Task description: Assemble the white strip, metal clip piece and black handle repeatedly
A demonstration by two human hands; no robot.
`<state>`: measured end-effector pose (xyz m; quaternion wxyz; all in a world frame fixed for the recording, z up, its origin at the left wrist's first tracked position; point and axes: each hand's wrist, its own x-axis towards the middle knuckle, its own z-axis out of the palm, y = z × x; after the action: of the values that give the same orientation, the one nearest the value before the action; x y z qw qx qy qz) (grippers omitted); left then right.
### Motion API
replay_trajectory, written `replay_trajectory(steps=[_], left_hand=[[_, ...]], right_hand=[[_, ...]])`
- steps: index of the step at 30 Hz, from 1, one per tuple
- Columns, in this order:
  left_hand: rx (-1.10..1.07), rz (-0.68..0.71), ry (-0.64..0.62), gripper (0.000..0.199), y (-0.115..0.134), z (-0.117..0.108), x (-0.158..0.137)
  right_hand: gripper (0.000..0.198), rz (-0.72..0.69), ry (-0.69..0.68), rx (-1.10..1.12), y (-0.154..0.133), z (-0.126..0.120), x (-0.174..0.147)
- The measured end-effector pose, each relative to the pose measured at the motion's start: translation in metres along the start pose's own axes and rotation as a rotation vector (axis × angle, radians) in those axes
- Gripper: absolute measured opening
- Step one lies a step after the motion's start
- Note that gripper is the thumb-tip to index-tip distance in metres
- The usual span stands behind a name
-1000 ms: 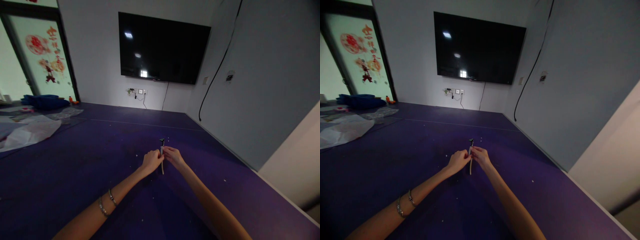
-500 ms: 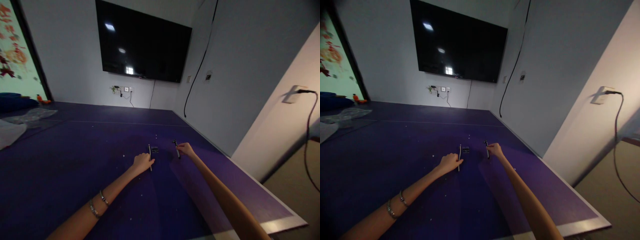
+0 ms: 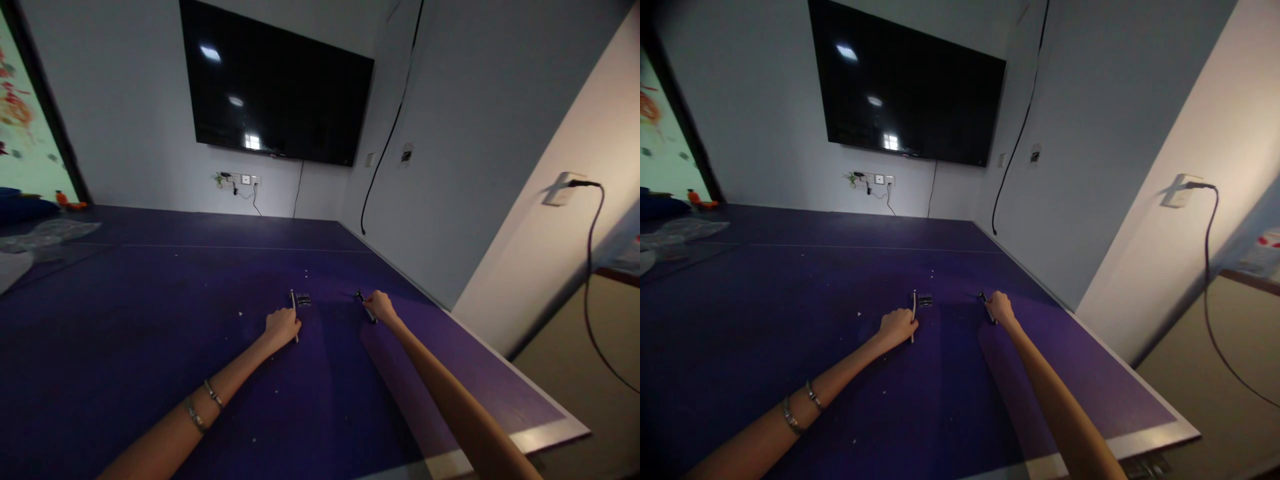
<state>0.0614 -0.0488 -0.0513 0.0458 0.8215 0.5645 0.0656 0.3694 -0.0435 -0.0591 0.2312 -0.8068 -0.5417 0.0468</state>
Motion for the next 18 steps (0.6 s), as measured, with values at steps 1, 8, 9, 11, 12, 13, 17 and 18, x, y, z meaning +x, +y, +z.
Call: replay_trajectory(steps=[1,8,9,11,12,13,17,18], left_hand=[[-0.001,-0.004,0.0,0.031,0.0,0.0,0.0],[-0.02,-0.013,0.031,0.033,-0.005,-0.007,-0.003],[-0.024,-0.009,0.041,0.034,-0.005,-0.009,-0.003],[-0.025,-0.004,0.074,0.035,-0.004,-0.014,-0.003],[-0.026,-0.002,0.094,0.035,-0.002,-0.017,-0.003],[-0.027,0.001,0.117,0.035,0.001,-0.02,-0.003],[-0.054,0.027,0.169,0.035,0.017,-0.031,-0.009],[-0.059,0.036,0.17,0.035,0.023,-0.033,-0.012]], right_hand=[[0.01,-0.001,0.001,-0.011,-0.001,0.0,-0.001],[0.01,-0.024,0.023,0.019,-0.002,-0.006,-0.011],[0.009,-0.032,0.031,0.038,-0.004,-0.007,-0.012],[0.008,-0.063,0.044,0.086,-0.013,-0.007,-0.014],[0.008,-0.086,0.05,0.105,-0.02,-0.006,-0.016],[0.008,-0.112,0.053,0.149,-0.029,-0.004,-0.018],[0.022,-0.13,-0.019,0.739,-0.078,0.009,-0.036],[0.026,-0.079,-0.092,0.926,-0.091,0.012,-0.042]])
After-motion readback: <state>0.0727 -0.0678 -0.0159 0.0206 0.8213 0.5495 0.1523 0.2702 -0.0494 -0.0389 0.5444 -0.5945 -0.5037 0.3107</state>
